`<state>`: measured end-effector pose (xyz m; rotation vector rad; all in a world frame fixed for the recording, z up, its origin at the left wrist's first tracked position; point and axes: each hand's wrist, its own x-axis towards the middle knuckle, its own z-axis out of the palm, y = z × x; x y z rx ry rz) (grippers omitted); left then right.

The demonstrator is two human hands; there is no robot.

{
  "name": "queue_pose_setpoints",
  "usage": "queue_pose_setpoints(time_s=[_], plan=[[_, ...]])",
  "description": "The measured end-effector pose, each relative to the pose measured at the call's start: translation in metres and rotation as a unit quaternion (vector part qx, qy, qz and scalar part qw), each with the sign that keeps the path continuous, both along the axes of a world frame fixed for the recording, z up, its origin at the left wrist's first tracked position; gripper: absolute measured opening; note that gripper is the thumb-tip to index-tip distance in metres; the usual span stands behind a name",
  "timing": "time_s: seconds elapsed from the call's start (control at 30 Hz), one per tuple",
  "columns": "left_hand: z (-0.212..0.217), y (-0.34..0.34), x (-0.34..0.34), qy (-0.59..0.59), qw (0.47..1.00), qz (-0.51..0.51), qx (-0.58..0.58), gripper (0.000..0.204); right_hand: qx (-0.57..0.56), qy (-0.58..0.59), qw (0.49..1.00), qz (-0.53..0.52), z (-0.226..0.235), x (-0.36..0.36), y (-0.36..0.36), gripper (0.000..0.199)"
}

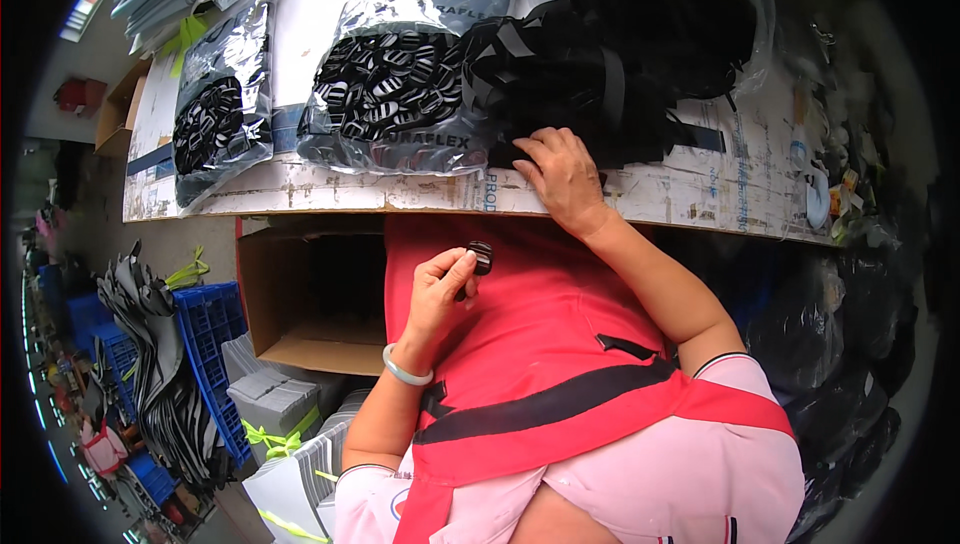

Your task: Threading black nylon straps through plastic buckles at a manufacturing workbench.

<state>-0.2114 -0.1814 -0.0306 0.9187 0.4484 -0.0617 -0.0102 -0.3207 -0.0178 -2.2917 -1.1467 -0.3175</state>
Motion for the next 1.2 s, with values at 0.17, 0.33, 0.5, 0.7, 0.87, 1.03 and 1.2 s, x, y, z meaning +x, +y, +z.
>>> queue_pose_setpoints(time_s=[0.17, 0.33, 0.5, 0.7, 0.87, 1.03, 1.2], plan=[[-0.006, -0.01, 0.002, 0.072, 0.997, 0.002, -0.016, 0.023, 0.055, 0.03, 0.998, 0.028, -0.014, 0.005, -0.021, 0.019], [-0.003, -0.005, 0.009, 0.062, 0.995, 0.003, 0.074, 0.023, 0.123, -0.022, 0.99, 0.06, 0.014, 0.004, -0.018, 0.019], [0.01, -0.004, 0.025, -0.001, 0.991, 0.035, 0.131, 0.017, 0.175, 0.357, 0.916, 0.053, 0.064, -0.04, -0.024, 0.009], [0.001, -0.011, 0.022, -0.046, 0.983, 0.058, 0.165, 0.014, 0.139, 0.735, 0.663, 0.022, 0.035, -0.067, -0.024, 0.019], [0.001, -0.01, 0.02, -0.048, 0.963, 0.066, 0.256, 0.016, 0.191, 0.789, 0.583, 0.007, 0.028, -0.069, -0.019, 0.019], [-0.009, -0.008, 0.023, -0.192, 0.802, 0.099, 0.557, 0.025, 0.269, 0.763, 0.588, 0.016, 0.017, -0.079, -0.008, 0.021], [-0.009, 0.007, 0.015, -0.196, 0.861, 0.031, 0.469, 0.025, 0.216, 0.805, 0.552, 0.03, 0.014, -0.068, -0.011, 0.022]])
